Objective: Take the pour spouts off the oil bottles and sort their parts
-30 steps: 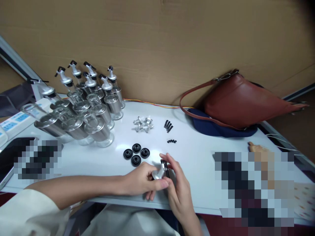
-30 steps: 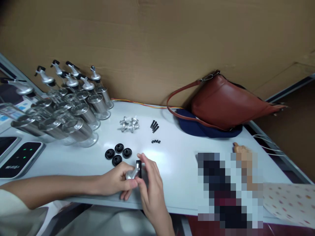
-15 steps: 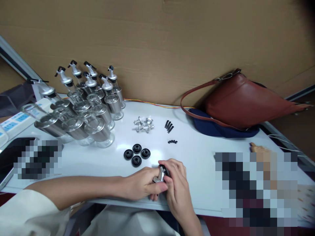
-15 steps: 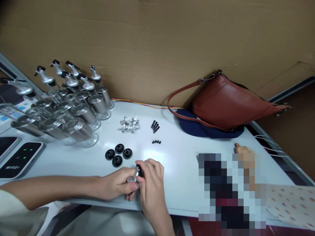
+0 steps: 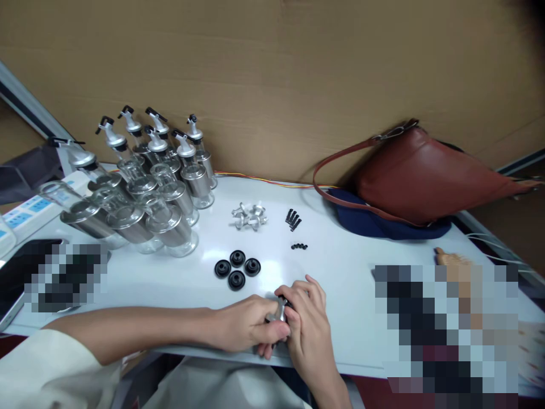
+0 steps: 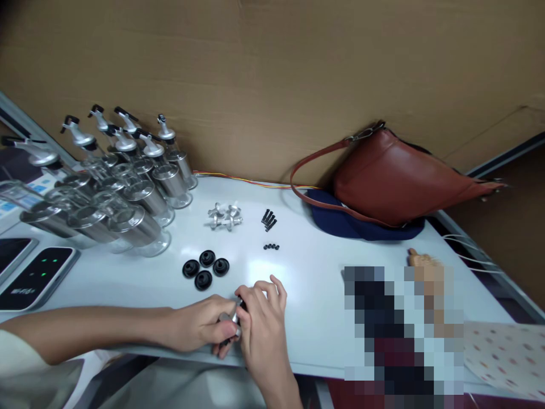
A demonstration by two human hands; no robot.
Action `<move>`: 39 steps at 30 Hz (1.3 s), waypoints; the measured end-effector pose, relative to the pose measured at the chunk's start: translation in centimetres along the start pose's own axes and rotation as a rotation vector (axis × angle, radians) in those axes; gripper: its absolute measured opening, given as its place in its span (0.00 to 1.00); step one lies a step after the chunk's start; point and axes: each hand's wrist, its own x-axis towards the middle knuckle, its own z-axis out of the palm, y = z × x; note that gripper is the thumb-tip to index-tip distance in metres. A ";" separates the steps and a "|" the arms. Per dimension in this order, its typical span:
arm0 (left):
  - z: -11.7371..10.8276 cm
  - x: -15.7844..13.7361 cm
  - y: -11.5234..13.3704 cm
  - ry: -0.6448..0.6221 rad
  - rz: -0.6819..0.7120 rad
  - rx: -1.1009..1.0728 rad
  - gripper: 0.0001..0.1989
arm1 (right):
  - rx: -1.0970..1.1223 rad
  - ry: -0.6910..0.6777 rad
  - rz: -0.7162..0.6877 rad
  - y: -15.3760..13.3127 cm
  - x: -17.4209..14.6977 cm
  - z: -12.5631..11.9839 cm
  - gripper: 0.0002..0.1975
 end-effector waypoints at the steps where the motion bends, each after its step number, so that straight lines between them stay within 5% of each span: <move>1: -0.1 0.0 0.0 -0.002 -0.002 0.005 0.34 | 0.003 0.004 -0.006 0.0 0.0 0.0 0.11; 39: -0.8 0.4 0.2 -0.017 0.100 -0.159 0.26 | 0.135 0.136 0.066 -0.1 0.3 -0.3 0.08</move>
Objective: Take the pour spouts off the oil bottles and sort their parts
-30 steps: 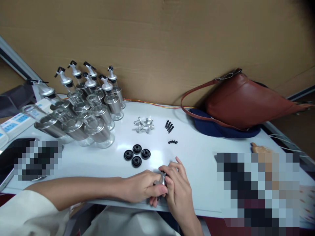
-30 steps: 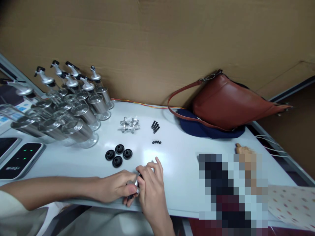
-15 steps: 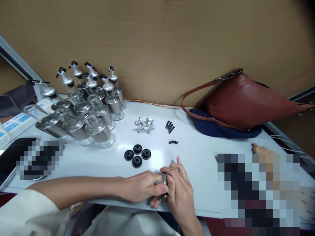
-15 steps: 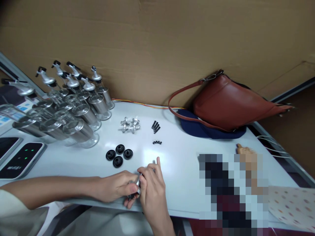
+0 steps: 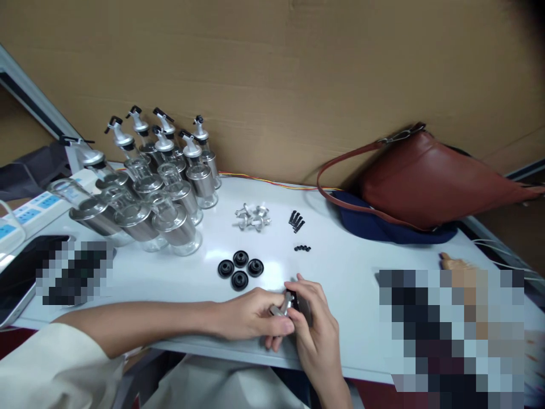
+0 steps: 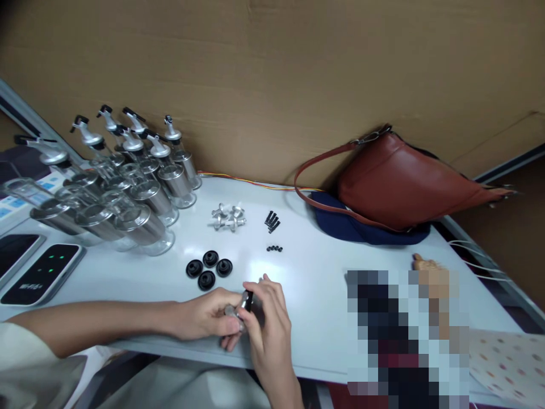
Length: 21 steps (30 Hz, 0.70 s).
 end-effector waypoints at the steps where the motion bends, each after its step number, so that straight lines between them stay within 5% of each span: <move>1: 0.0 0.0 0.1 0.013 0.017 0.007 0.25 | 0.016 0.007 0.004 0.0 0.0 -0.1 0.08; 9: 0.5 -0.1 0.1 0.104 -0.018 0.243 0.13 | -0.033 -0.090 0.022 -0.5 0.1 0.0 0.21; 18: 0.1 -0.4 0.4 -0.056 -0.160 0.139 0.05 | -0.224 -0.076 -0.084 -0.7 0.1 0.4 0.24; 21: 0.3 -0.5 0.1 -0.098 -0.033 0.276 0.08 | -0.134 -0.017 0.061 -0.6 -0.2 0.3 0.26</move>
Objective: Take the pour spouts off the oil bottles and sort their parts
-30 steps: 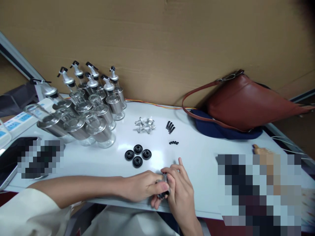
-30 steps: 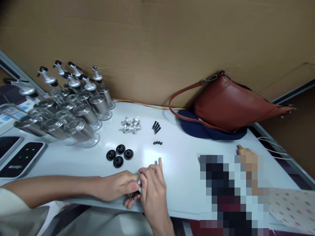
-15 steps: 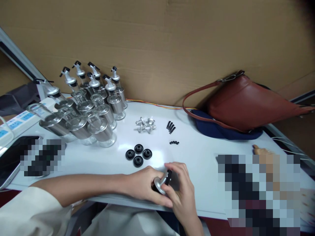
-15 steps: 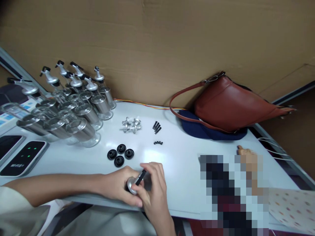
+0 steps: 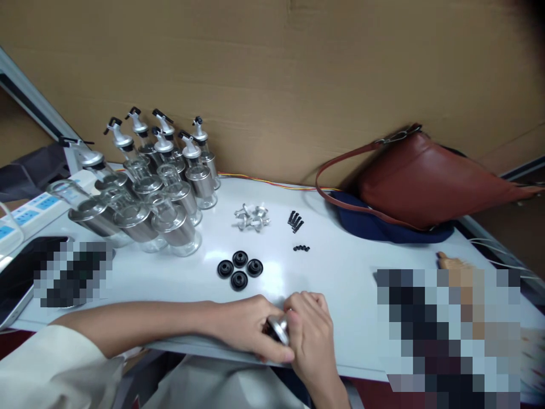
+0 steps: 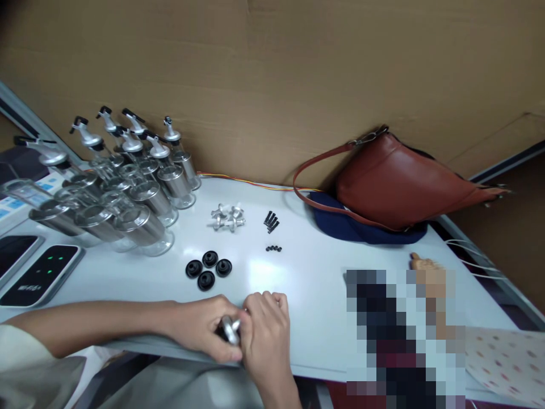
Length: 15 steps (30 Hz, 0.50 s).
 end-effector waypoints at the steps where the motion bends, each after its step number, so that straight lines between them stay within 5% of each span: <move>1: 0.1 0.0 -0.1 -0.015 0.066 0.071 0.09 | 0.057 0.015 0.123 0.1 -0.1 -0.1 0.27; 5: 0.0 0.1 -0.3 0.023 0.097 0.124 0.09 | 0.201 0.039 0.477 0.3 -0.3 -0.4 0.28; 8: -0.3 0.3 -0.1 0.128 -0.043 -0.183 0.13 | 0.228 0.079 0.486 0.3 0.0 -0.4 0.24; 11: -0.3 0.5 0.1 0.187 -0.033 -0.458 0.19 | 0.258 0.145 0.453 0.3 0.2 -0.4 0.18; 15: -0.1 0.5 0.1 0.228 0.012 -0.528 0.24 | 0.273 0.155 0.406 0.7 0.3 -0.8 0.11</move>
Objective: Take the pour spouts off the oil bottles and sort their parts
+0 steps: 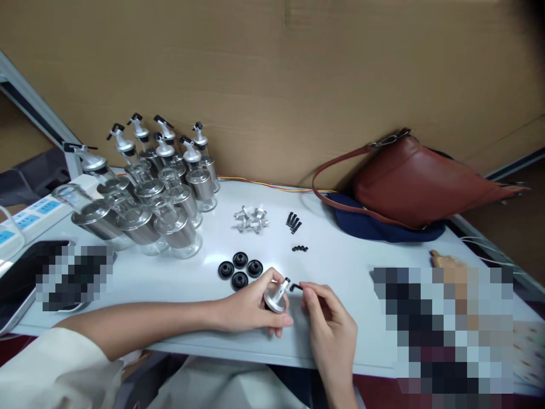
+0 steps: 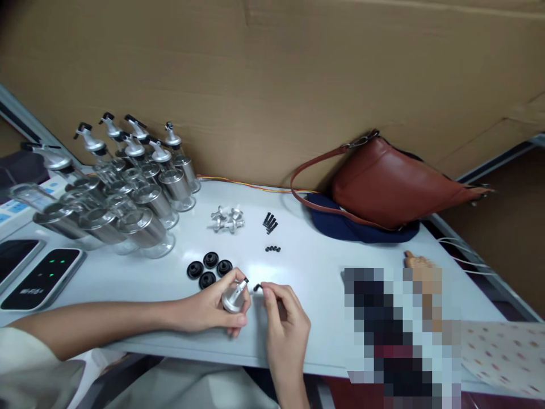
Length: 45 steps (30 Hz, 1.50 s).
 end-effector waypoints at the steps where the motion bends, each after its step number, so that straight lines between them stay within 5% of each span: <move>1: 0.0 0.0 0.0 0.002 0.005 0.001 0.24 | -0.008 -0.026 -0.024 -0.1 0.3 -0.3 0.10; 7: 0.0 -0.2 -0.4 0.068 0.017 0.012 0.23 | -0.343 0.010 -0.296 -1.3 5.6 -2.7 0.06; 16: -0.4 0.3 -1.0 0.044 0.064 -0.018 0.18 | -0.672 -0.248 -0.310 0.0 13.8 -0.2 0.09; 24: -0.5 0.4 -1.1 0.079 0.120 -0.013 0.20 | -0.482 -0.373 -0.253 2.5 14.4 0.7 0.10; 45: 0.0 0.2 0.0 0.134 0.054 -0.055 0.19 | -0.377 -0.349 -0.269 2.6 13.7 0.3 0.14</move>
